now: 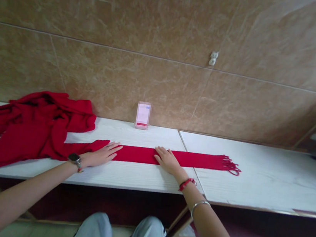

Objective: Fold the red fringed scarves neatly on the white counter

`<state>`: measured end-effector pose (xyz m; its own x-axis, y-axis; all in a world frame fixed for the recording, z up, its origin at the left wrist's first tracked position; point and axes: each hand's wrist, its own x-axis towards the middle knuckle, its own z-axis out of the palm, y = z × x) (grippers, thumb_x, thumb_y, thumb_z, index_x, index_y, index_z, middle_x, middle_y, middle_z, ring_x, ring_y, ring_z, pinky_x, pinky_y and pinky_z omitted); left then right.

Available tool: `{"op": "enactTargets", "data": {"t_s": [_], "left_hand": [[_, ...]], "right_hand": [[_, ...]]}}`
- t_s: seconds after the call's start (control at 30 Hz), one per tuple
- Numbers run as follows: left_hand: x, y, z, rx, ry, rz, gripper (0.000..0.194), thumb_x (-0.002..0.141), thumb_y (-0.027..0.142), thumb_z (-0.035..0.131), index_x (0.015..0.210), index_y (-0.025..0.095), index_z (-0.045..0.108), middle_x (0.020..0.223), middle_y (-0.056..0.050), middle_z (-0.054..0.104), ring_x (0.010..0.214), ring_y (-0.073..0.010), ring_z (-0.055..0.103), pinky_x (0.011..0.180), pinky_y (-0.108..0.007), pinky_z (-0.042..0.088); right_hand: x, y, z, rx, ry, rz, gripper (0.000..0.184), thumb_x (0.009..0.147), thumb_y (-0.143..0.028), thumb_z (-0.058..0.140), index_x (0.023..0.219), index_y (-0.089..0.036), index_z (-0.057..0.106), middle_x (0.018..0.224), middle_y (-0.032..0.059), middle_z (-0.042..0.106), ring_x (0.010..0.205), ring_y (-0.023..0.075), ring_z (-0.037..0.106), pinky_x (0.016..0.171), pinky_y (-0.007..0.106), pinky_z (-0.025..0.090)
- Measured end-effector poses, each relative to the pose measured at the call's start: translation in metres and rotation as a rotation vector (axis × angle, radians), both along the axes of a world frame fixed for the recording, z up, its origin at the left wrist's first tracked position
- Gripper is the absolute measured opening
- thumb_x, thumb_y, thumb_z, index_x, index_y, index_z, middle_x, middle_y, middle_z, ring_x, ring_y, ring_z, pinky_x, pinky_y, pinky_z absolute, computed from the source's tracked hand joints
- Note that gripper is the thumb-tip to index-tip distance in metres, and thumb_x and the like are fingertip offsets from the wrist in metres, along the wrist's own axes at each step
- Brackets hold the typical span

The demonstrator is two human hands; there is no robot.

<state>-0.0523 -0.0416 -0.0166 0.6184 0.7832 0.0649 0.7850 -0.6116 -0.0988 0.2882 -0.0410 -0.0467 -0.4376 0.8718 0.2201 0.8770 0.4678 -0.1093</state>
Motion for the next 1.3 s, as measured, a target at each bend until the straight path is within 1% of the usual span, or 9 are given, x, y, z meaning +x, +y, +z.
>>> {"op": "enactTargets", "data": {"t_s": [0.23, 0.37, 0.47, 0.6, 0.83, 0.93, 1.07, 1.2, 1.3], "left_hand": [[-0.047, -0.009, 0.027, 0.059, 0.255, 0.143, 0.043, 0.078, 0.009, 0.039, 0.118, 0.014, 0.054, 0.132, -0.014, 0.044, 0.121, -0.0280, 0.040, 0.096, -0.044, 0.034], [0.031, -0.005, 0.043, 0.051, 0.103, 0.130, 0.031, 0.076, 0.007, 0.043, 0.097, 0.014, 0.065, 0.125, -0.015, 0.051, 0.118, -0.0276, 0.043, 0.098, -0.042, 0.031], [0.101, 0.006, 0.042, 0.120, -0.044, 0.119, 0.035, 0.084, 0.015, 0.037, 0.114, 0.011, 0.056, 0.127, -0.018, 0.047, 0.121, -0.0283, 0.039, 0.099, -0.045, 0.029], [0.136, 0.022, 0.015, 0.084, -0.112, -0.066, 0.044, 0.090, 0.033, 0.034, 0.128, 0.014, 0.042, 0.139, -0.011, 0.035, 0.127, -0.0230, 0.031, 0.100, -0.036, 0.030], [0.070, 0.044, -0.005, 0.011, -0.024, -0.067, 0.043, 0.091, 0.031, 0.031, 0.133, 0.024, 0.037, 0.142, -0.007, 0.031, 0.130, -0.0239, 0.027, 0.102, -0.041, 0.026], [0.075, 0.044, 0.013, -0.066, 0.062, 0.031, 0.044, 0.089, 0.027, 0.035, 0.132, 0.021, 0.037, 0.142, -0.010, 0.029, 0.130, -0.0284, 0.024, 0.102, -0.047, 0.024], [0.144, 0.037, 0.028, 0.029, -0.060, -0.039, 0.043, 0.088, 0.026, 0.036, 0.127, 0.013, 0.043, 0.141, -0.014, 0.030, 0.130, -0.0269, 0.024, 0.103, -0.043, 0.023], [0.196, 0.037, 0.013, -0.037, -0.148, -0.187, 0.046, 0.091, 0.040, 0.031, 0.134, 0.022, 0.035, 0.143, -0.008, 0.029, 0.131, -0.0236, 0.024, 0.102, -0.040, 0.024], [0.183, 0.045, 0.000, -0.075, -0.121, -0.235, 0.045, 0.091, 0.042, 0.030, 0.135, 0.029, 0.032, 0.143, -0.004, 0.029, 0.131, -0.0222, 0.024, 0.103, -0.040, 0.021]], "right_hand": [[-0.028, -0.009, 0.009, 0.035, -0.105, 0.010, 0.046, 0.093, -0.036, 0.026, 0.135, -0.020, 0.033, 0.140, 0.0122, 0.034, 0.129, 0.0265, 0.027, 0.099, 0.053, 0.026], [-0.048, -0.005, 0.010, 0.036, -0.090, 0.012, 0.045, 0.092, -0.035, 0.028, 0.134, -0.020, 0.034, 0.140, 0.0124, 0.034, 0.127, 0.0276, 0.029, 0.097, 0.055, 0.027], [-0.052, -0.005, 0.011, 0.023, -0.075, 0.016, 0.046, 0.092, -0.037, 0.027, 0.135, -0.020, 0.032, 0.140, 0.0121, 0.034, 0.128, 0.0276, 0.028, 0.098, 0.054, 0.027], [-0.008, -0.006, 0.011, 0.011, -0.075, -0.072, 0.049, 0.092, -0.039, 0.026, 0.137, -0.019, 0.029, 0.142, 0.0126, 0.030, 0.130, 0.0277, 0.025, 0.098, 0.056, 0.026], [0.123, -0.024, 0.004, -0.055, -0.209, -0.243, 0.040, 0.093, -0.028, 0.028, 0.130, -0.022, 0.041, 0.141, 0.0123, 0.031, 0.130, 0.0291, 0.022, 0.095, 0.061, 0.026], [0.123, -0.021, 0.000, -0.038, -0.195, -0.234, 0.040, 0.093, -0.027, 0.027, 0.130, -0.019, 0.040, 0.141, 0.0139, 0.030, 0.130, 0.0288, 0.022, 0.096, 0.060, 0.025], [0.089, -0.010, -0.002, -0.028, -0.154, -0.232, 0.043, 0.093, -0.032, 0.026, 0.131, -0.017, 0.038, 0.141, 0.0145, 0.031, 0.130, 0.0295, 0.023, 0.097, 0.060, 0.025], [0.089, -0.008, 0.001, -0.022, -0.084, -0.215, 0.046, 0.092, -0.035, 0.028, 0.133, -0.015, 0.035, 0.139, 0.0142, 0.034, 0.129, 0.0266, 0.026, 0.099, 0.054, 0.027], [0.115, -0.015, 0.015, -0.033, 0.034, -0.180, 0.041, 0.090, -0.030, 0.032, 0.127, -0.017, 0.044, 0.130, 0.0119, 0.047, 0.120, 0.0219, 0.041, 0.098, 0.043, 0.035]]}}
